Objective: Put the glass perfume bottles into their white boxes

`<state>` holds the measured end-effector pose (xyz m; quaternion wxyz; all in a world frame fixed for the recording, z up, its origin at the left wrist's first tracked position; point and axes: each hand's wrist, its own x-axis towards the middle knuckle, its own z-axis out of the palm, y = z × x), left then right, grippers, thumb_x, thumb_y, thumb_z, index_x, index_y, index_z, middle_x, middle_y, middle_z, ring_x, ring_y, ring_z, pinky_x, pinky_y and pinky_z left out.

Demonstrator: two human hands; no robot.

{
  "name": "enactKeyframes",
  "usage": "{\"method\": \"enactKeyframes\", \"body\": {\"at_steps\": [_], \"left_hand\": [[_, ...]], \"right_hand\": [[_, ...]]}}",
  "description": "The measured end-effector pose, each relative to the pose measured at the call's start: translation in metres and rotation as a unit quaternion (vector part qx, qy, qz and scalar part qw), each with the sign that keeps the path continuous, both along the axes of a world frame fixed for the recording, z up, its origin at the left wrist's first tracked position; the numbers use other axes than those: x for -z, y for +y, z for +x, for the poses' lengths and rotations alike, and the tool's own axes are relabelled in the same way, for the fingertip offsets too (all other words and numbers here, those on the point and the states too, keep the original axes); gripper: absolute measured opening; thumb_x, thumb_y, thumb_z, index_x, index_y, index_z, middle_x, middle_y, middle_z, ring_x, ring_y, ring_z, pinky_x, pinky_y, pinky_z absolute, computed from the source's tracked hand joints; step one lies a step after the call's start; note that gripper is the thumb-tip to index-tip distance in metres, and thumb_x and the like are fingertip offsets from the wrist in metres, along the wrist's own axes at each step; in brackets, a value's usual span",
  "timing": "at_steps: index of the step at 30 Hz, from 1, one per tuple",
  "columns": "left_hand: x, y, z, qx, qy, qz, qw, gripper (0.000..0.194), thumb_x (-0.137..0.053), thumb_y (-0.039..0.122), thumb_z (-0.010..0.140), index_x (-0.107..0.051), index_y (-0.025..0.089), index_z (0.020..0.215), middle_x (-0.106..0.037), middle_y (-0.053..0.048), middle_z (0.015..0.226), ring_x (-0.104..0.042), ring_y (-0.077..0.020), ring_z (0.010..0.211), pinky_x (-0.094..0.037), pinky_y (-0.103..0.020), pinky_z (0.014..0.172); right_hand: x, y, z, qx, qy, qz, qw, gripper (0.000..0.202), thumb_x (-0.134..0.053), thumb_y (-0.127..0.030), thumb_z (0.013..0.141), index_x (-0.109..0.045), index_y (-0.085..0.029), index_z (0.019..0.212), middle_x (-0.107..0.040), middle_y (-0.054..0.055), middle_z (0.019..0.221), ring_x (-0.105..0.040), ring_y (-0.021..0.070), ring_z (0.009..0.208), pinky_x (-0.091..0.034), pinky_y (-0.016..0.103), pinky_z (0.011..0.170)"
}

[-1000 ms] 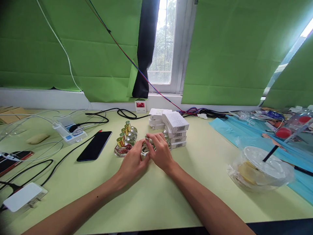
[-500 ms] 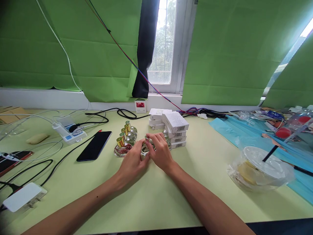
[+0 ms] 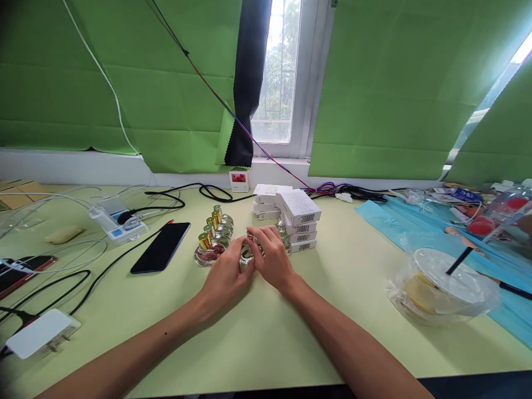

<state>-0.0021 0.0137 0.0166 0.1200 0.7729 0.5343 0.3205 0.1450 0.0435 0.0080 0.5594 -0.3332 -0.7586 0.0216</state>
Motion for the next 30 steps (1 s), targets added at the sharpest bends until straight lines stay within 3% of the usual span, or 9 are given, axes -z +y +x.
{"method": "enactKeyframes", "body": {"at_steps": [30], "left_hand": [[-0.0046, -0.0011, -0.0001, 0.012, -0.006, -0.006, 1.000, 0.038, -0.053, 0.020, 0.092, -0.049, 0.020, 0.130, -0.064, -0.011, 0.125, -0.068, -0.0222, 0.087, -0.051, -0.036, 0.073]], "right_hand": [[0.0016, 0.0022, 0.0000, 0.024, -0.007, -0.012, 1.000, 0.019, -0.056, -0.022, 0.102, -0.065, -0.023, 0.119, -0.072, 0.008, 0.102, -0.061, 0.0232, 0.098, -0.054, 0.037, 0.086]]}}
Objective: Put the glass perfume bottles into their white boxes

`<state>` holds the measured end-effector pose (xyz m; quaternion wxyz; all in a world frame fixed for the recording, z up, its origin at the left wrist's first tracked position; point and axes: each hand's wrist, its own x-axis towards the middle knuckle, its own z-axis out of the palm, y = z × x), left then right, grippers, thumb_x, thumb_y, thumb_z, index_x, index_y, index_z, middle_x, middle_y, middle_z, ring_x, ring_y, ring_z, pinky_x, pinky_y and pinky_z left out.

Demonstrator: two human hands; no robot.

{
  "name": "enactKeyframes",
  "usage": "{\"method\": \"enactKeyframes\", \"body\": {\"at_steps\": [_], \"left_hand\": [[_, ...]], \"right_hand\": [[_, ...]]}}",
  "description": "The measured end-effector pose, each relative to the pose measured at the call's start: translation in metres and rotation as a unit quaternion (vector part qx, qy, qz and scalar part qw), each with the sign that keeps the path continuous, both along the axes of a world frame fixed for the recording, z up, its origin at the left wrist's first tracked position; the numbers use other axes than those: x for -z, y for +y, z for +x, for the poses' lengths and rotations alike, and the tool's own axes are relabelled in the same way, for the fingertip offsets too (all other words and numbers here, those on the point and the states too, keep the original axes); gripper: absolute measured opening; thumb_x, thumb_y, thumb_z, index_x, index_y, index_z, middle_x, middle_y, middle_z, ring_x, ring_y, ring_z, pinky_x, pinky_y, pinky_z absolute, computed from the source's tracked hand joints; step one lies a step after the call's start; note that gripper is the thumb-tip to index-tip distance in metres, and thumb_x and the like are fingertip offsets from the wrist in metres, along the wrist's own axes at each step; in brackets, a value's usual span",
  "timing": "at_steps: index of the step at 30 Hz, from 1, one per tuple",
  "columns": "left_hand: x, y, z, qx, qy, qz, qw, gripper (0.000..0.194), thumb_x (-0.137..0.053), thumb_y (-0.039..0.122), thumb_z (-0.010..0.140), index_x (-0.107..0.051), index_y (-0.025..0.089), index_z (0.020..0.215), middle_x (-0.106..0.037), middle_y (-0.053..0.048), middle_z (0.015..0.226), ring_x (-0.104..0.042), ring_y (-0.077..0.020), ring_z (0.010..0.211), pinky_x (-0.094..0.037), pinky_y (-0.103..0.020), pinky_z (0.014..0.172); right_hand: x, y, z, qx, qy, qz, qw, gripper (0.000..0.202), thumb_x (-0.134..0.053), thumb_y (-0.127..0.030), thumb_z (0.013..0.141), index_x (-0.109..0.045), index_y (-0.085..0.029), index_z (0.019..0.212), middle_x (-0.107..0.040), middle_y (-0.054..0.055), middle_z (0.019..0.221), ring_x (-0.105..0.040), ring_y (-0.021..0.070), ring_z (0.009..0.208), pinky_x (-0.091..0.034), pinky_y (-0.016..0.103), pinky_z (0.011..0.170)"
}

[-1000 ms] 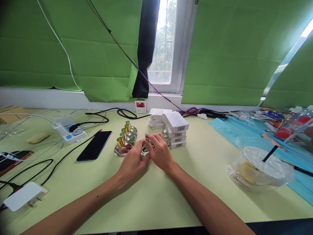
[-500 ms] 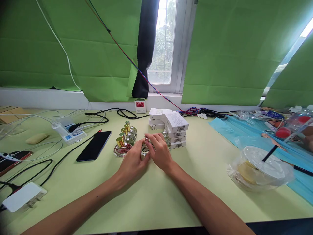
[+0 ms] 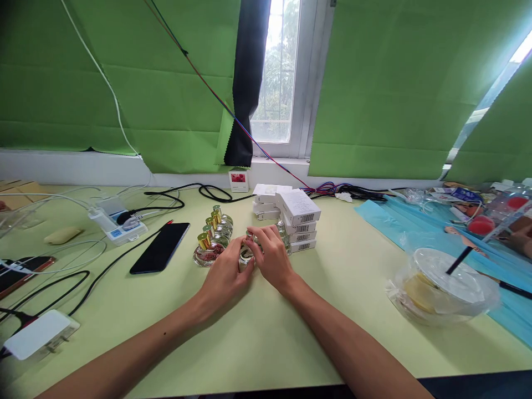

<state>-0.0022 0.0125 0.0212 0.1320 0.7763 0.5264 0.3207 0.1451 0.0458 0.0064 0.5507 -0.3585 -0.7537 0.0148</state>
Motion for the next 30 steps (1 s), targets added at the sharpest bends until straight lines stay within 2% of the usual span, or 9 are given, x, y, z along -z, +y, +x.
{"method": "enactKeyframes", "body": {"at_steps": [16, 30], "left_hand": [[0.0019, 0.0009, -0.0003, 0.002, 0.001, 0.020, 1.000, 0.039, -0.053, 0.022, 0.094, -0.052, 0.020, 0.132, -0.065, -0.012, 0.124, -0.068, -0.0219, 0.088, -0.052, -0.034, 0.072], [0.0013, 0.0005, 0.0004, -0.002, 0.007, 0.012, 1.000, 0.037, -0.053, 0.022, 0.093, -0.053, 0.020, 0.129, -0.065, -0.011, 0.124, -0.068, -0.0226, 0.088, -0.052, -0.034, 0.071]], "right_hand": [[-0.0023, -0.0040, -0.0014, -0.011, 0.009, 0.002, 1.000, 0.023, -0.053, -0.021, 0.102, -0.063, -0.024, 0.123, -0.071, 0.008, 0.106, -0.062, 0.0239, 0.102, -0.055, 0.041, 0.090], [-0.0011, -0.0021, 0.0000, 0.003, -0.002, 0.004, 1.000, 0.023, -0.052, -0.021, 0.103, -0.065, -0.025, 0.121, -0.071, 0.008, 0.103, -0.061, 0.0232, 0.098, -0.055, 0.039, 0.087]]}}
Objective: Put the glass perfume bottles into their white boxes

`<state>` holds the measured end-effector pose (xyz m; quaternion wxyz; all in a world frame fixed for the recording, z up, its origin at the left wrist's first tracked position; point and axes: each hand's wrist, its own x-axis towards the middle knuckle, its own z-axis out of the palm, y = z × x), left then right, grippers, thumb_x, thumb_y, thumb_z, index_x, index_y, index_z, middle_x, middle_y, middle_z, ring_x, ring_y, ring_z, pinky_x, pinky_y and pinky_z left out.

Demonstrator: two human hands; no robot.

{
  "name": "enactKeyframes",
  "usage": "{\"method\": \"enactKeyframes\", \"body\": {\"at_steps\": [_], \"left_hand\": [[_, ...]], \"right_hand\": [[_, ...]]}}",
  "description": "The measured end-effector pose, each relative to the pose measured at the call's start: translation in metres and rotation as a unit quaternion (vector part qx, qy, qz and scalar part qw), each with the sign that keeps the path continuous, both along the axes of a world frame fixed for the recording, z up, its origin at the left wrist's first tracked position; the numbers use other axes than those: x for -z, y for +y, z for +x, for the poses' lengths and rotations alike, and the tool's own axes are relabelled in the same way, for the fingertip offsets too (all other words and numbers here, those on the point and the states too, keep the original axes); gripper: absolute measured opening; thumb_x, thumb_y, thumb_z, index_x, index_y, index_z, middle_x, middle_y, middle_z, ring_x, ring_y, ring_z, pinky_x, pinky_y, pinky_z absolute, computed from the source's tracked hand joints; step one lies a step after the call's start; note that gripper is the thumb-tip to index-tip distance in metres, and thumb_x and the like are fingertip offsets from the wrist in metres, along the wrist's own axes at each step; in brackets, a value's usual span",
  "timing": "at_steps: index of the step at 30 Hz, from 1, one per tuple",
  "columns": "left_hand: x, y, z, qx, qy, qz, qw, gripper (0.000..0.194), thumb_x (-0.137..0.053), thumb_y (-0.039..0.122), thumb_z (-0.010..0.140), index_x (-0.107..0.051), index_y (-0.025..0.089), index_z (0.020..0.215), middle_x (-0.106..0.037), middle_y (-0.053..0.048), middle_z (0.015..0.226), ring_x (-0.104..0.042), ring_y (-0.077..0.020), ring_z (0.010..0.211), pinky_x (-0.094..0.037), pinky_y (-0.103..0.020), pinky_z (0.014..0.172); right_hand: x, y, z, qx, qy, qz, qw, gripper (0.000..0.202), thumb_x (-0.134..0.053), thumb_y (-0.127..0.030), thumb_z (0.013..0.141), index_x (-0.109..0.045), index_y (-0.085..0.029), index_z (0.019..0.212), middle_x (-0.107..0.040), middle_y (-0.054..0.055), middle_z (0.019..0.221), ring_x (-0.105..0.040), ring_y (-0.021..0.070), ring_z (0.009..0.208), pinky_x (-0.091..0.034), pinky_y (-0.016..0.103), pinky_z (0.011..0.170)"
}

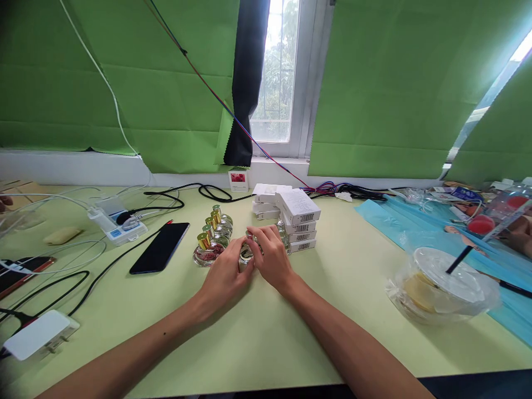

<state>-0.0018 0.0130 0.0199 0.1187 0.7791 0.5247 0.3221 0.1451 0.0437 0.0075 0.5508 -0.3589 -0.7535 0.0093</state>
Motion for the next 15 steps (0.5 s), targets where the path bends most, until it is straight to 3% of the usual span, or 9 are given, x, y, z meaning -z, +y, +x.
{"method": "enactKeyframes", "body": {"at_steps": [15], "left_hand": [[0.0002, 0.0001, 0.0003, 0.002, 0.002, -0.003, 1.000, 0.035, -0.053, 0.022, 0.093, -0.052, 0.021, 0.128, -0.064, -0.010, 0.123, -0.068, -0.0227, 0.089, -0.051, -0.033, 0.068]], "right_hand": [[-0.0031, -0.0029, -0.0011, 0.001, 0.012, 0.001, 1.000, 0.019, -0.055, -0.024, 0.102, -0.065, -0.023, 0.118, -0.071, 0.008, 0.103, -0.061, 0.0237, 0.099, -0.054, 0.039, 0.089]]}}
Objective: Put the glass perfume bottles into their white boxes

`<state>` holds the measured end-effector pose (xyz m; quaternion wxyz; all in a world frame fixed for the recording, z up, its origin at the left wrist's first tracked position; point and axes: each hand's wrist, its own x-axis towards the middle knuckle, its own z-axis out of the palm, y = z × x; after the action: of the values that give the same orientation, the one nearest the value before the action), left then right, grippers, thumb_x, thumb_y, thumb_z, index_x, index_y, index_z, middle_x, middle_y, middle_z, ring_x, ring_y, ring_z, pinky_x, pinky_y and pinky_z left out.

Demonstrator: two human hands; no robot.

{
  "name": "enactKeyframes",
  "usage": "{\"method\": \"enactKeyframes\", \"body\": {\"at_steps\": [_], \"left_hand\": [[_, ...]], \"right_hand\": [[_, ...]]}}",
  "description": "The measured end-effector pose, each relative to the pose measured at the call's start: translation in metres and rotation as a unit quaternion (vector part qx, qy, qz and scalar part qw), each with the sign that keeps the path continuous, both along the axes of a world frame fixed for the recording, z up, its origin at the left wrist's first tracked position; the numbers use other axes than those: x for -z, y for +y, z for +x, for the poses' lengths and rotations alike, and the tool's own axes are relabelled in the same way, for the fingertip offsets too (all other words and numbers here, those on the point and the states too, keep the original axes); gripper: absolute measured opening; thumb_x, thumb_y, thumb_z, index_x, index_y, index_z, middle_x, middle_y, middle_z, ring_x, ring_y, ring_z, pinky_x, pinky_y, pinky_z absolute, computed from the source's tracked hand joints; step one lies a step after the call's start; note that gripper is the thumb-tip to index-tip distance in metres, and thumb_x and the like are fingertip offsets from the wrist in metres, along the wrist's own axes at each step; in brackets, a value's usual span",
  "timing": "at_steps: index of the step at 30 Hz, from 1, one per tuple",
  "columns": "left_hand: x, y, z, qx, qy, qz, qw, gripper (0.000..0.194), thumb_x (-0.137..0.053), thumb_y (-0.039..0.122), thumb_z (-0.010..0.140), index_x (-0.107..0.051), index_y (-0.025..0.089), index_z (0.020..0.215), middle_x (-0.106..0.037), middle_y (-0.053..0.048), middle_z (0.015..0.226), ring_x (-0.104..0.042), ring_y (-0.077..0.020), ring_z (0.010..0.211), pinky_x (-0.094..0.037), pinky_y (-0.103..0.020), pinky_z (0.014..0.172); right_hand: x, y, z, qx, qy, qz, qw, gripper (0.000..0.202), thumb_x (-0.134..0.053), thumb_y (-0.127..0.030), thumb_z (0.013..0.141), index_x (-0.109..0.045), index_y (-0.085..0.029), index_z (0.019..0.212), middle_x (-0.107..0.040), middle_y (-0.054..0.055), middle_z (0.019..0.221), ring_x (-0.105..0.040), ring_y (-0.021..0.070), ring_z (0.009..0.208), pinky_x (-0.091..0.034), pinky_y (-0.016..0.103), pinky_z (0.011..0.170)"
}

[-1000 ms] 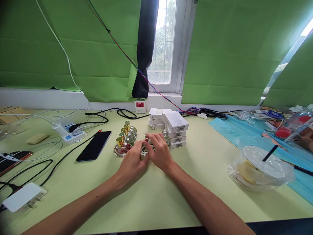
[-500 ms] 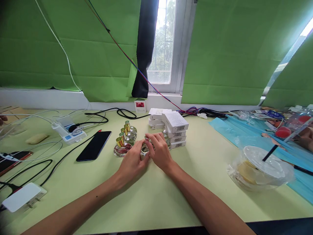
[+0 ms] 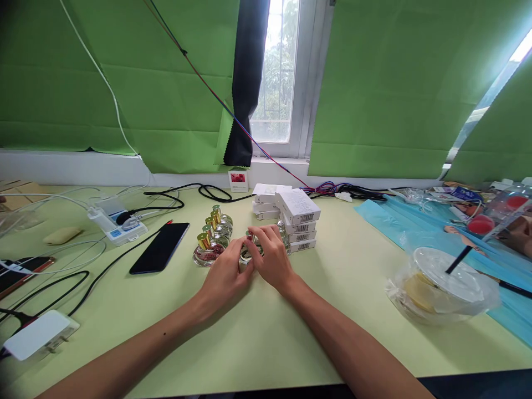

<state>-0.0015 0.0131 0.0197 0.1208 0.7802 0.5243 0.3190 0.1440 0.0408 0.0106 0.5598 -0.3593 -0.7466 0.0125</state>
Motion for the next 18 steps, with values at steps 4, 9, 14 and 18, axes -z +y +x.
{"method": "enactKeyframes", "body": {"at_steps": [4, 9, 14, 18], "left_hand": [[0.0010, -0.0001, -0.0004, -0.001, 0.000, 0.006, 1.000, 0.041, -0.055, 0.022, 0.092, -0.049, 0.020, 0.132, -0.065, -0.011, 0.123, -0.069, -0.0248, 0.096, -0.052, -0.034, 0.071], [0.0018, 0.0008, -0.0006, 0.000, 0.002, 0.003, 1.000, 0.043, -0.054, 0.021, 0.092, -0.048, 0.019, 0.135, -0.064, -0.012, 0.125, -0.068, -0.0279, 0.105, -0.053, -0.036, 0.076], [0.0003, 0.0009, 0.0002, -0.004, 0.006, 0.002, 1.000, 0.041, -0.054, 0.021, 0.092, -0.050, 0.019, 0.133, -0.064, -0.012, 0.124, -0.069, -0.0234, 0.087, -0.053, -0.036, 0.072], [0.0024, 0.0014, -0.0001, -0.004, 0.007, 0.014, 1.000, 0.041, -0.055, 0.019, 0.091, -0.050, 0.020, 0.132, -0.065, -0.010, 0.122, -0.068, -0.0216, 0.084, -0.053, -0.035, 0.071]], "right_hand": [[0.0003, 0.0002, -0.0002, -0.007, -0.001, 0.004, 1.000, 0.022, -0.049, -0.021, 0.104, -0.064, -0.023, 0.120, -0.071, 0.009, 0.107, -0.061, 0.0232, 0.101, -0.054, 0.040, 0.090], [0.0022, 0.0018, -0.0008, -0.003, -0.006, 0.011, 1.000, 0.024, -0.047, -0.018, 0.104, -0.065, -0.023, 0.119, -0.071, 0.008, 0.105, -0.061, 0.0225, 0.099, -0.053, 0.039, 0.088], [0.0031, 0.0030, -0.0005, -0.003, -0.006, 0.013, 1.000, 0.022, -0.048, -0.017, 0.104, -0.065, -0.022, 0.118, -0.071, 0.008, 0.103, -0.060, 0.0224, 0.098, -0.053, 0.037, 0.087], [0.0025, 0.0031, -0.0001, -0.001, -0.005, 0.015, 1.000, 0.020, -0.050, -0.017, 0.103, -0.065, -0.022, 0.116, -0.070, 0.008, 0.101, -0.060, 0.0227, 0.097, -0.053, 0.038, 0.087]]}}
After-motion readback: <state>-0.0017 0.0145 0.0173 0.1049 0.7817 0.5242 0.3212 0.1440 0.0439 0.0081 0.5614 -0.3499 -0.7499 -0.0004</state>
